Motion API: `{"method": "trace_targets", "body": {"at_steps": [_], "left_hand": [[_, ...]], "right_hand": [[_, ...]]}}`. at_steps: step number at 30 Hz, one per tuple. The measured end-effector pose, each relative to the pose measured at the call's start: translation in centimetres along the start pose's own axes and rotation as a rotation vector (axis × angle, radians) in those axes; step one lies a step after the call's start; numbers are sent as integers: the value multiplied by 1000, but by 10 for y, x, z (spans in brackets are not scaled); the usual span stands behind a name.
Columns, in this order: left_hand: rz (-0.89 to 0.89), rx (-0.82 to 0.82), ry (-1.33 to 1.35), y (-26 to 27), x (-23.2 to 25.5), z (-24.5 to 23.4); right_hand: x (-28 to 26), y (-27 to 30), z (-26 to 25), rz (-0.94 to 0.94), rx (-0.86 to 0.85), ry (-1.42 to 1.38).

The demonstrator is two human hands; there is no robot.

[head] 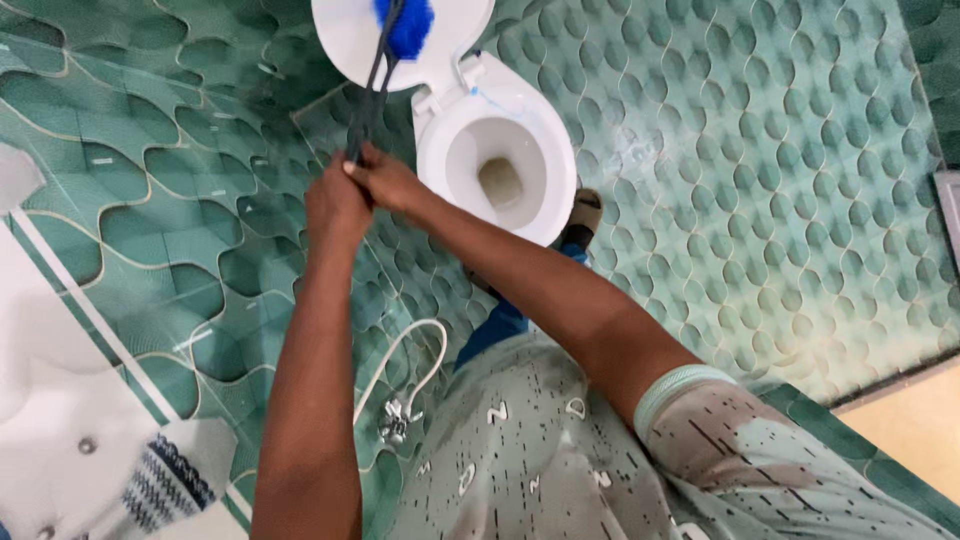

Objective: The person cleans a toilet by pouring liquid from a bottle into the bowl and scrubbing the interior with a long-handled brush.

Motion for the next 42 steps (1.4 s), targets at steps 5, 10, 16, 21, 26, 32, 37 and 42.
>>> {"method": "trace_targets", "body": {"at_steps": [5,10,16,21,26,32,37,42], "left_hand": [[-94,58,178,-8,-10,-13],[21,47,-24,-42,5,6],[47,38,-1,-59,5,3],[134,29,-79,-65,7,2],[131,125,41,-39,2,-40],[-32,124,-12,-11,-24,-47],[-193,53,118,28,-57,-8],[-213,118,212,29,-39,9]], "right_hand": [[-23,-12,-1,-384,133,19],[-21,-13,-22,-44,75,-80],[-40,-19,-36,-135,124,-192],[-31,-28,-23,154,94,-124],[-50,-18,-1,-29,-15,-308],[-43,-15,39,35,-215,-116],[-11,13,37,216,-262,104],[8,14,16,238,-177,99]]}}
Point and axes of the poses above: each hand's wrist, its own y-axis away from the middle knuckle, its own z-axis out of the palm, x = y × z, the point moved 7 cm from there along -y, towards the middle knuckle, and after that the axes turned 4 degrees about x, right-handed, at the moved point
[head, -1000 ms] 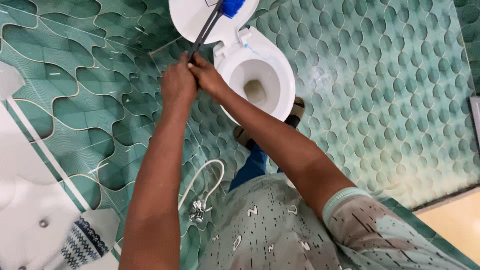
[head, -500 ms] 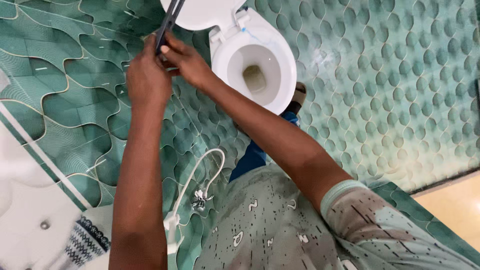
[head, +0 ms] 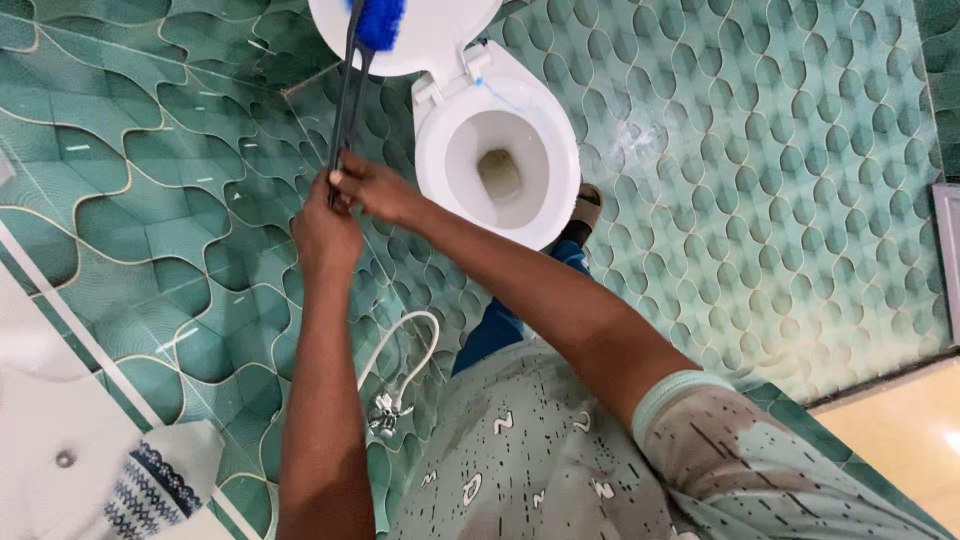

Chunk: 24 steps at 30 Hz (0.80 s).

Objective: The person cleans a toilet by pouring liquid from a bottle into the bowl and scrubbing the interior with a long-handled brush.

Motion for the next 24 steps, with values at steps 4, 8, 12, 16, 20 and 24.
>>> {"method": "trace_targets", "body": {"at_steps": [4,8,12,16,20,24], "left_hand": [[45,14,61,-2,20,17],[78,-73,-65,-14,8,63],[74,-75,-49,-11,-8,109],[-513,-491,578,11,-26,190],[-376,-537,737,37,-7,247],[-432,-575,720,68,4,297]], "right_hand": [[-10,3,-29,-351,165,-161],[33,-9,-62,-14,384,46],[49,4,-87,-288,541,280],[59,35,-134,33,688,-111],[67,65,-177,139,646,14],[96,96,-205,148,705,125]]}}
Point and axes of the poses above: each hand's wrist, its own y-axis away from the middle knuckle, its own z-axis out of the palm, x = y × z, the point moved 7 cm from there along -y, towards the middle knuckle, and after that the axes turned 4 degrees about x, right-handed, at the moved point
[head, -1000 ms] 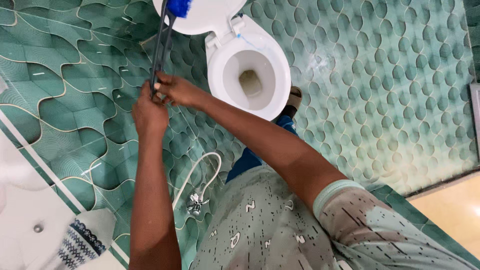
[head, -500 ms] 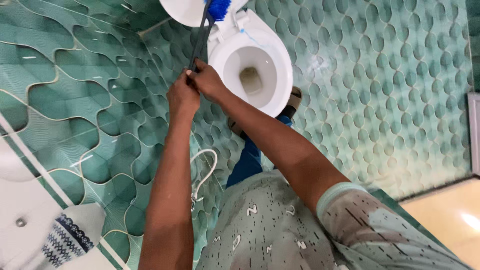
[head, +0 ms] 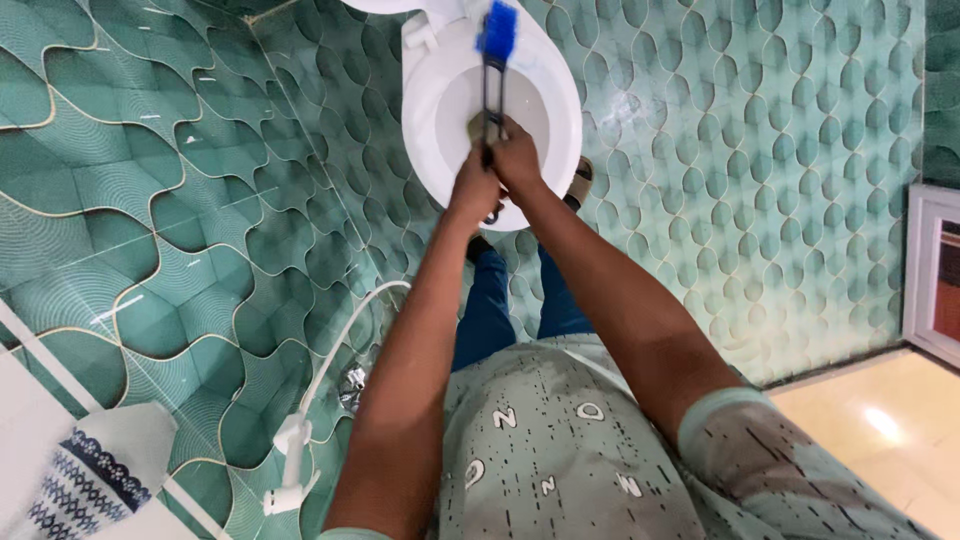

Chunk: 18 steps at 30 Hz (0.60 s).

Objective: The person cleans a toilet by pouring liquid from a bottle into the bowl and scrubbing the interior with a long-handled brush.

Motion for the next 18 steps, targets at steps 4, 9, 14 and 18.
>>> {"method": "trace_targets", "body": {"at_steps": [4,9,14,18], "left_hand": [[204,158,-54,-13,-50,-4],[188,167,126,12,-73,-35],[-163,161,287,21,-30,3],[-169,204,377,22,-29,-14]], "right_hand": [[42,-12,18,-23,0,123],[58,-8,60,-255,15,349],[42,-21,20,-99,62,520],[29,-23,37,-201,86,497]]}}
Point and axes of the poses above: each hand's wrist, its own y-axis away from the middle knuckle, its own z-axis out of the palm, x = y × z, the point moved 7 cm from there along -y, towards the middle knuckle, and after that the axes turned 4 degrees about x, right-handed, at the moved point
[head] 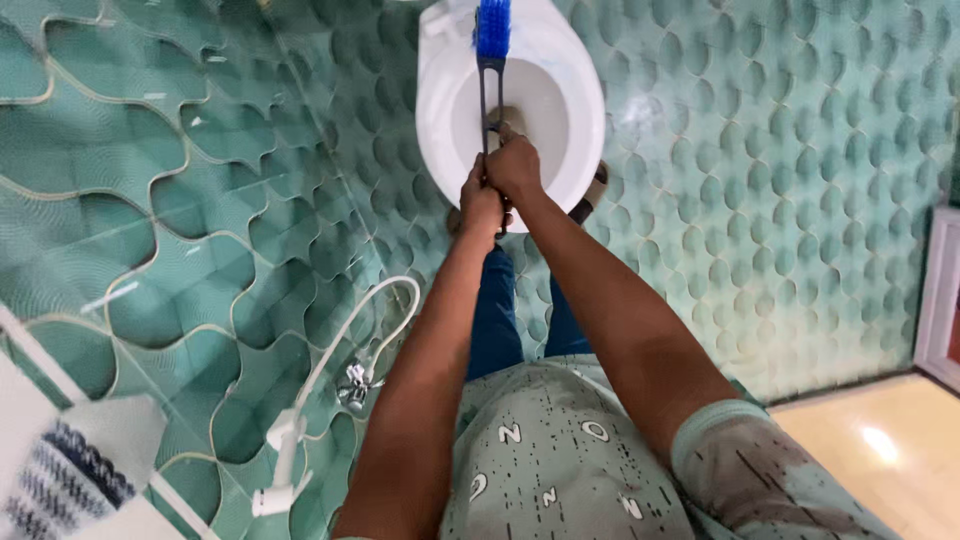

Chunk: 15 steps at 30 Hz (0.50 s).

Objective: The person cleans a toilet by pouring liquid from a bottle into the bowl and scrubbing the interior with a long-handled brush.

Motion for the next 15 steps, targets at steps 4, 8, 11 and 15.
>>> {"method": "trace_targets", "body": {"at_steps": [4,8,11,15], "left_hand": [[-108,-2,138,-10,1,-40],[-85,-197,207,-14,-4,10],[-84,-217,149,-2,-6,32],[-1,-97,-33,13,-5,8]], "right_hand": [[-27,6,39,-72,-153,52],[-4,1,-14,-107,78,-83],[15,-2,-30,-35,47,51],[22,22,-7,-8,12,35]]}}
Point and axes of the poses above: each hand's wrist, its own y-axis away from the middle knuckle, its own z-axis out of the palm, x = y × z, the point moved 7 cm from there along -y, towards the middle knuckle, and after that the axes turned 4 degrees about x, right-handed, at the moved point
